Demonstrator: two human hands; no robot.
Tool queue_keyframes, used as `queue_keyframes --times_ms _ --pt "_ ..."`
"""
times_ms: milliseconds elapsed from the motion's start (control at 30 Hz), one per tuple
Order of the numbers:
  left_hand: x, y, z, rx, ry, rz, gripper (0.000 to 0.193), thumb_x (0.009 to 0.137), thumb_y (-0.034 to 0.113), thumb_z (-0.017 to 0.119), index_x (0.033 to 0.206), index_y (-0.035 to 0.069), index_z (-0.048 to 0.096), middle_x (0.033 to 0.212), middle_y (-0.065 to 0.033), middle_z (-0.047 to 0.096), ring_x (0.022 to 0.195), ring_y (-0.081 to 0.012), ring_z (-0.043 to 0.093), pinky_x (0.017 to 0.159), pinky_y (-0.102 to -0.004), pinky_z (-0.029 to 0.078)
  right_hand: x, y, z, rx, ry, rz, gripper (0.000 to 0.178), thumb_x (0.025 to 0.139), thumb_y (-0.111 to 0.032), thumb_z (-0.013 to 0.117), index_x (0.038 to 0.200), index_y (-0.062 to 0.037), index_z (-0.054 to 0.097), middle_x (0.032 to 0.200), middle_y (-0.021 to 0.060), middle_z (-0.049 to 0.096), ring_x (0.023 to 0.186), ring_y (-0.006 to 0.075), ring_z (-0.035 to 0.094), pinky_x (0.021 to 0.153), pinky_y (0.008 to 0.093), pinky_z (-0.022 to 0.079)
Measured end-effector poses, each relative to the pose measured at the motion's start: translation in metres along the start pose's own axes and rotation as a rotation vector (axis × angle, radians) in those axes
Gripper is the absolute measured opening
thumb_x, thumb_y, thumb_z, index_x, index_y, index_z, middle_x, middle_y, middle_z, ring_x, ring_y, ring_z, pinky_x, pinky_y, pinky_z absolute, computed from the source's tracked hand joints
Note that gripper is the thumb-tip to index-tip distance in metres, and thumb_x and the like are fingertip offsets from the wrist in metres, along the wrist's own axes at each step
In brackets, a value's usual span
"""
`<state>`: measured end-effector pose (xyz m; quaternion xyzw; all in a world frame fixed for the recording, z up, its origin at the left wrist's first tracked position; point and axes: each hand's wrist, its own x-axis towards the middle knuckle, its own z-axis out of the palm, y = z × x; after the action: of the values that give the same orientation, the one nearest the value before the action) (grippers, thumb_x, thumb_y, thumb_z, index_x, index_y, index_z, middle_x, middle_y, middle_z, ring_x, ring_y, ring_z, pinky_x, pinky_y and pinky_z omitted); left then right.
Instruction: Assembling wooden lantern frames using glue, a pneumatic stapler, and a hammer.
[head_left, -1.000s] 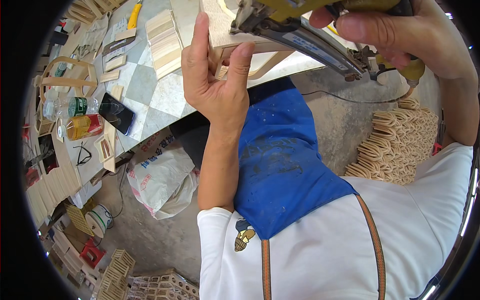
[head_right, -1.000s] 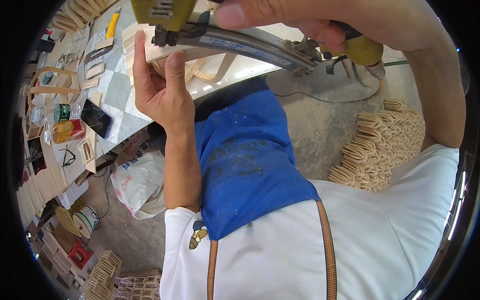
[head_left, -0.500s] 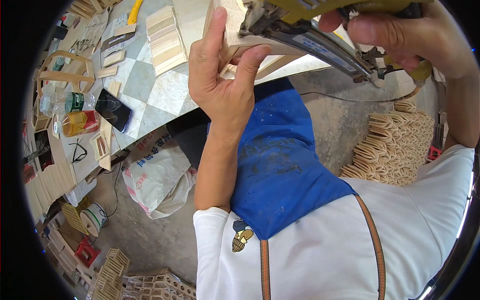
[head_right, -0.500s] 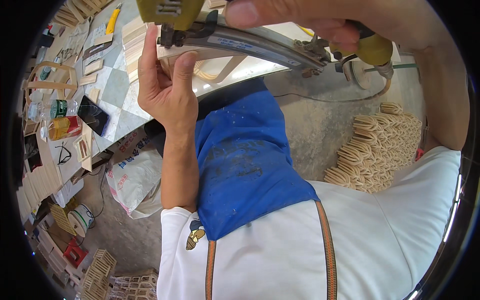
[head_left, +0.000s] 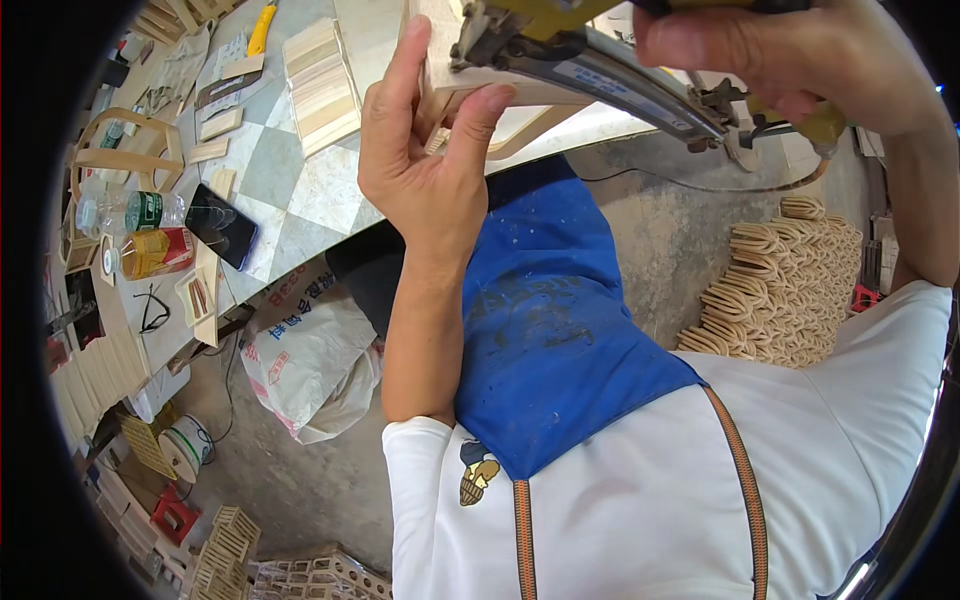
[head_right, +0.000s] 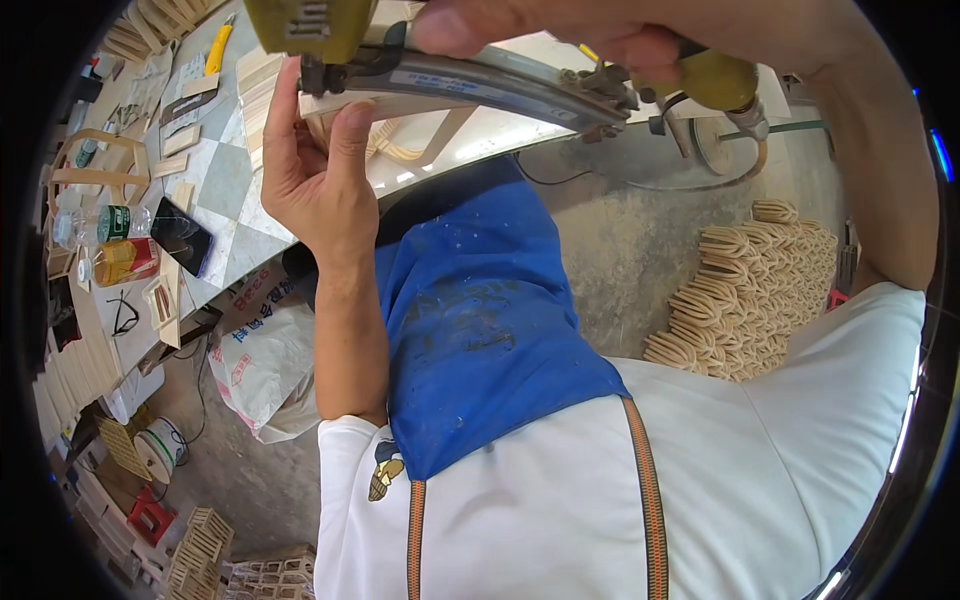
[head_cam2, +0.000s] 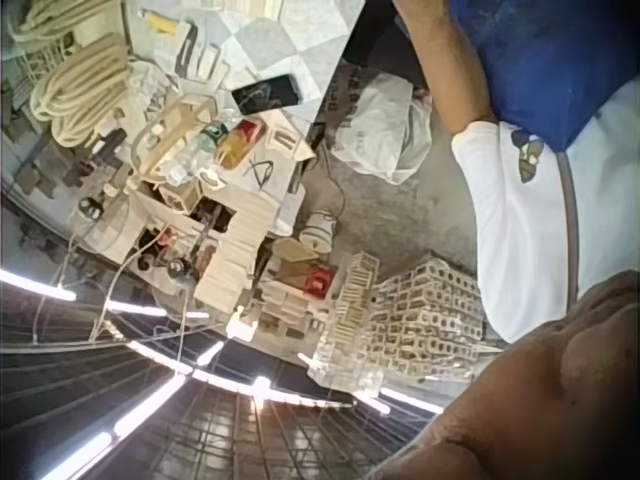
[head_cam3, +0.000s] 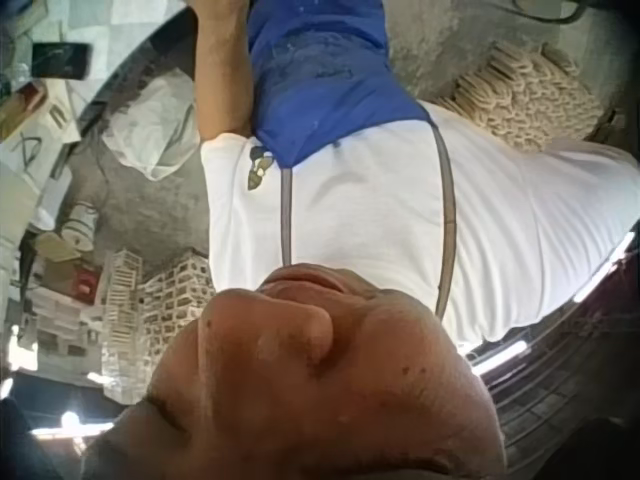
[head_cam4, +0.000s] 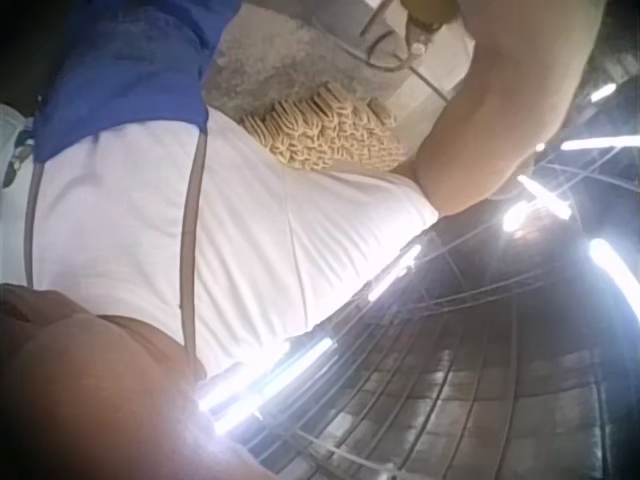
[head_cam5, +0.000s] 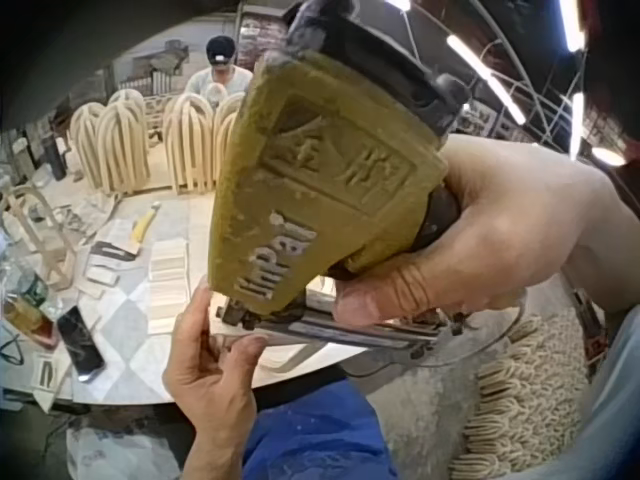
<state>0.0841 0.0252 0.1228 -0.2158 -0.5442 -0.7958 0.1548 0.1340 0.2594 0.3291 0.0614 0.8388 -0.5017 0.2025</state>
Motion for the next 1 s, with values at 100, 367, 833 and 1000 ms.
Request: queue_keyframes --times_ms 100,367,833,1000 --pt "-0.003 -0.005 -0.006 0.086 -0.023 -0.007 0.066 0.083 0.009 0.087 0.144 0.008 0.061 0.086 0.0032 0.053 0.069 -0.0066 0.043 0.066 -0.0174 0.044 0.01 -0.024 0.036 -0.009 0.024 -0.007 0.027 0.096 -0.024 0.076 0.099 -0.0003 0.064 0.061 0.0027 0.058 0.036 0.0117 0.044 0.033 0.0229 0.037" --pt "-0.006 -0.003 -0.005 0.102 -0.02 -0.032 0.067 0.081 0.011 0.09 0.142 0.01 0.064 0.087 0.0038 0.05 0.07 -0.008 0.041 0.066 -0.0187 0.044 0.01 -0.027 0.044 -0.004 0.021 -0.012 0.026 0.096 -0.022 0.076 0.099 0.0 0.064 0.062 0.0029 0.058 0.036 0.0118 0.044 0.033 0.0228 0.037" --pt "-0.005 -0.006 0.002 0.092 -0.035 0.046 0.067 0.081 0.01 0.089 0.143 0.011 0.064 0.087 0.0027 0.054 0.072 -0.0078 0.046 0.065 -0.0196 0.044 0.008 -0.016 0.035 0.031 0.04 -0.026 0.024 0.097 -0.019 0.075 0.1 0.0007 0.063 0.063 0.0032 0.059 0.037 0.012 0.044 0.034 0.0226 0.039" --pt "0.003 -0.004 -0.002 0.164 -0.059 0.08 0.063 0.084 0.012 0.087 0.143 0.013 0.064 0.089 0.0017 0.056 0.074 -0.008 0.049 0.063 -0.0202 0.044 -0.004 -0.008 0.012 0.045 0.072 -0.047 0.023 0.097 -0.018 0.075 0.101 0.0009 0.063 0.064 0.0033 0.059 0.037 0.0121 0.044 0.034 0.0225 0.039"
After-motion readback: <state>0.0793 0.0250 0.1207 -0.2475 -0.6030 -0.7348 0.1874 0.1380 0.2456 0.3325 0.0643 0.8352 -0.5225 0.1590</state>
